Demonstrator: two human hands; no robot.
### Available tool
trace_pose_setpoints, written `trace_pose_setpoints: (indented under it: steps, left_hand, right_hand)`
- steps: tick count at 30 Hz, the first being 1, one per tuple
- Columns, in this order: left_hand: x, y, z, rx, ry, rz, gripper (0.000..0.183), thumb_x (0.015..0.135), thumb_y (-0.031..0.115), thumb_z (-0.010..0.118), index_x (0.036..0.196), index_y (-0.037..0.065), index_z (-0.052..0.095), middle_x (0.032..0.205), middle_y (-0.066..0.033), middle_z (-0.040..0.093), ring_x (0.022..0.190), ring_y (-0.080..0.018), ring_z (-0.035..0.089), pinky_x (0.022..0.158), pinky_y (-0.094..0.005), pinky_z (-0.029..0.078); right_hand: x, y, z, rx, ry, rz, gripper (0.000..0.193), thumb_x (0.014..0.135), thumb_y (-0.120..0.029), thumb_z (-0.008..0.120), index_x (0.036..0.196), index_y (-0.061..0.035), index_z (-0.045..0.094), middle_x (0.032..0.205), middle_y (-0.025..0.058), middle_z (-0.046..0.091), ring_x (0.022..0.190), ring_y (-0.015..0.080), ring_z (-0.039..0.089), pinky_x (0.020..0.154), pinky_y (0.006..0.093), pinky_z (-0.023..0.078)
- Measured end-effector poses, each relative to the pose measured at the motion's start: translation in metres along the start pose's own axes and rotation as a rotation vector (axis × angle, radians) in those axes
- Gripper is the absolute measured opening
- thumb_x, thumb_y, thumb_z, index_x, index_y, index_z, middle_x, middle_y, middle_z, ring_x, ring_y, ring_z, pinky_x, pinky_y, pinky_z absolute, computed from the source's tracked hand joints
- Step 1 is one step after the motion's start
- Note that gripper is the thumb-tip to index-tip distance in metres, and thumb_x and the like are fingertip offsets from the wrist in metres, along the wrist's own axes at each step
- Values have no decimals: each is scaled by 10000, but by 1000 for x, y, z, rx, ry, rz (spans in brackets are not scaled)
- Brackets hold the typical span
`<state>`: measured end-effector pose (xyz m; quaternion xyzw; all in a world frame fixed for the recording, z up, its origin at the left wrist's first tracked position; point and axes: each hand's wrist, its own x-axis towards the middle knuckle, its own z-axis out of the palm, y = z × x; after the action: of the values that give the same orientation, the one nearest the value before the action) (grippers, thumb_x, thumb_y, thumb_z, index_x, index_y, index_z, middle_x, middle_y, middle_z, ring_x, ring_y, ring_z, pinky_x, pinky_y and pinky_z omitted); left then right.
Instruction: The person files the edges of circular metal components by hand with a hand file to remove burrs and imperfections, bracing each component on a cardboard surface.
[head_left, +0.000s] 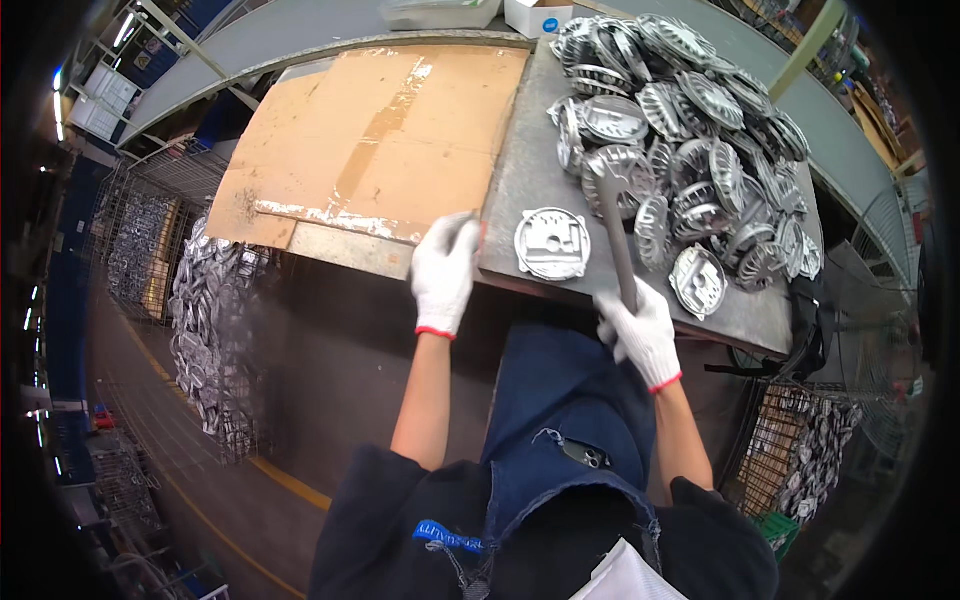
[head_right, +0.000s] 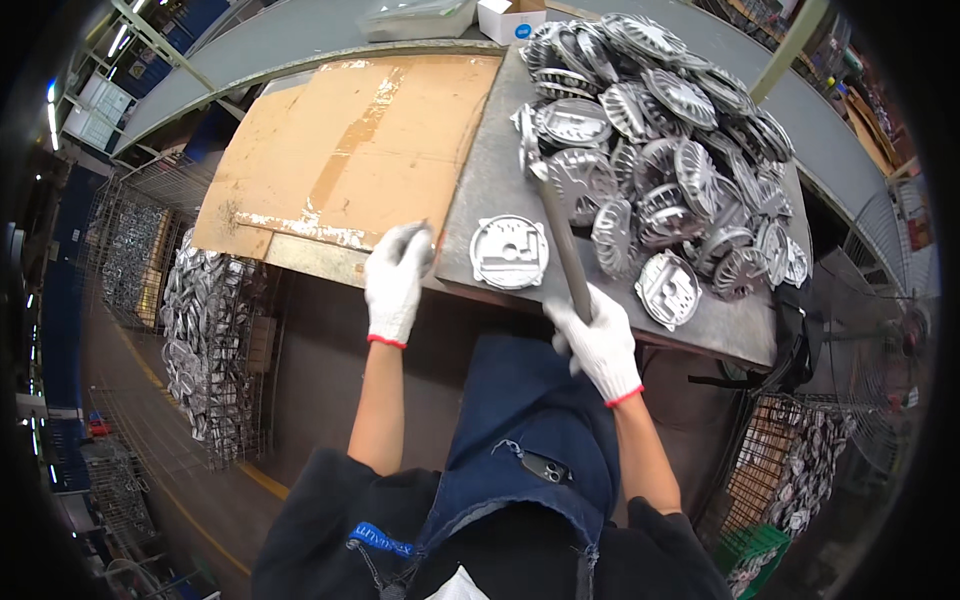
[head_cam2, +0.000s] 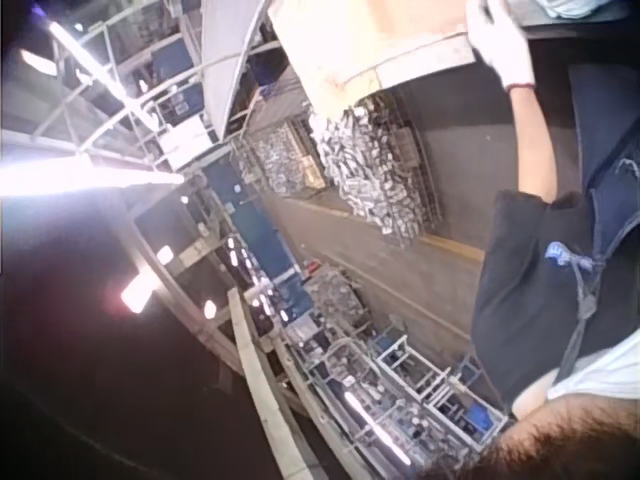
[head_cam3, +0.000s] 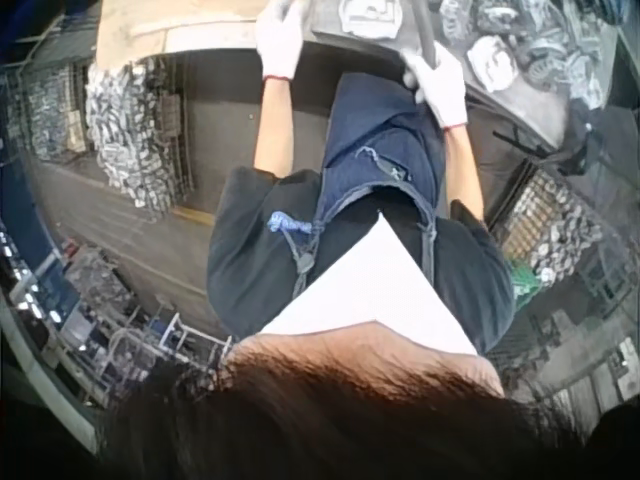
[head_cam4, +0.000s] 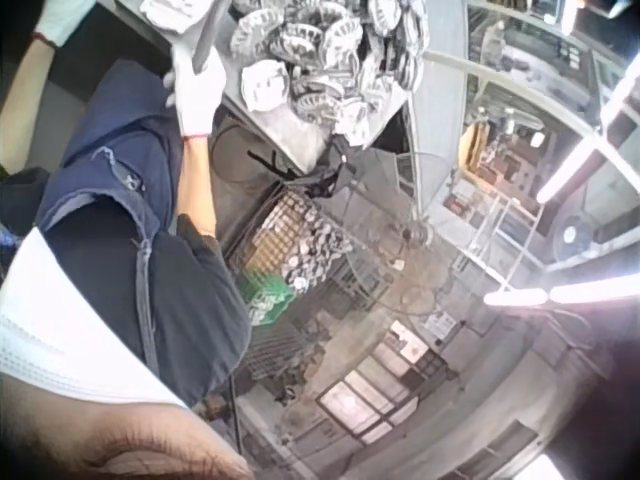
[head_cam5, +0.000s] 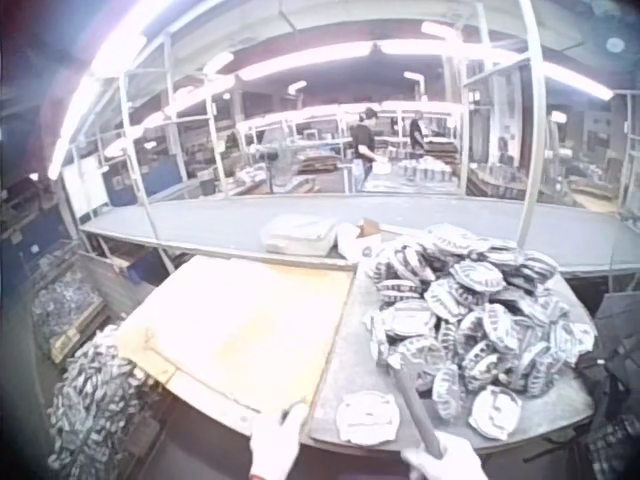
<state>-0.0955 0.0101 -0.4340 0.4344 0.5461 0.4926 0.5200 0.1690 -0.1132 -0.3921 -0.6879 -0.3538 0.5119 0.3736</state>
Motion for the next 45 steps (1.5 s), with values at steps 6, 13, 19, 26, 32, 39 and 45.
trace_pose_setpoints:
  steps: [6, 13, 19, 26, 32, 39, 45]
  left_hand:
    - [2, -3, 81, 599, 74, 196, 283, 1066, 251, 760, 1279, 70, 802, 1218, -158, 809, 1151, -289, 778, 1004, -366, 584]
    - [21, 1, 95, 674, -71, 527, 248, 1067, 171, 763, 1266, 27, 795, 1234, -120, 791, 1124, -209, 765, 1028, -348, 593]
    - [-25, -5, 105, 273, -169, 501, 175, 1043, 12, 759, 1206, -39, 796, 1309, -143, 742, 1181, -212, 748, 1042, -345, 588]
    - [-52, 38, 125, -144, -297, 162, 180, 1070, 38, 752, 1239, -14, 784, 1493, -130, 654, 1217, -159, 693, 1006, -314, 595]
    - [-42, 51, 115, 7, -175, 382, 286, 1080, 37, 752, 1354, -43, 733, 1296, -98, 720, 1081, -139, 700, 979, -296, 578]
    - [-40, 45, 69, -42, -178, 182, 471, 1086, 2, 713, 1530, -82, 577, 1102, -75, 698, 942, -141, 723, 881, -302, 620]
    - [-17, 18, 80, 80, -245, 149, 341, 1048, 29, 795, 1357, -82, 700, 1187, -127, 773, 1030, -165, 756, 940, -303, 624]
  right_hand:
    - [25, -5, 23, -7, -51, -127, 466, 1060, -425, 756, 1311, -34, 719, 875, 90, 757, 668, 129, 713, 479, 294, 541]
    - [-25, 32, -21, 74, -357, 96, 420, 976, -292, 882, 1235, -37, 673, 839, 46, 729, 682, 105, 731, 520, 268, 575]
    - [-44, 81, -50, 279, -379, 271, 362, 1043, -252, 812, 1234, -52, 577, 963, 87, 710, 727, 161, 755, 600, 305, 643]
    - [-32, 84, -70, 637, -709, -60, 427, 1046, -309, 837, 1253, -34, 583, 1181, 164, 712, 1116, 275, 750, 1019, 428, 647]
    - [-30, 39, -63, 699, -634, 112, 367, 1035, -209, 793, 1275, -82, 546, 1026, 139, 720, 597, 136, 672, 497, 236, 485]
    - [-44, 62, -78, 115, -148, 130, 141, 1061, -175, 752, 1121, -94, 655, 788, -21, 622, 628, 62, 574, 568, 272, 500]
    - [-50, 98, -70, -63, -49, 186, 288, 1068, -323, 764, 1017, -61, 657, 782, 53, 667, 621, 159, 645, 607, 362, 518]
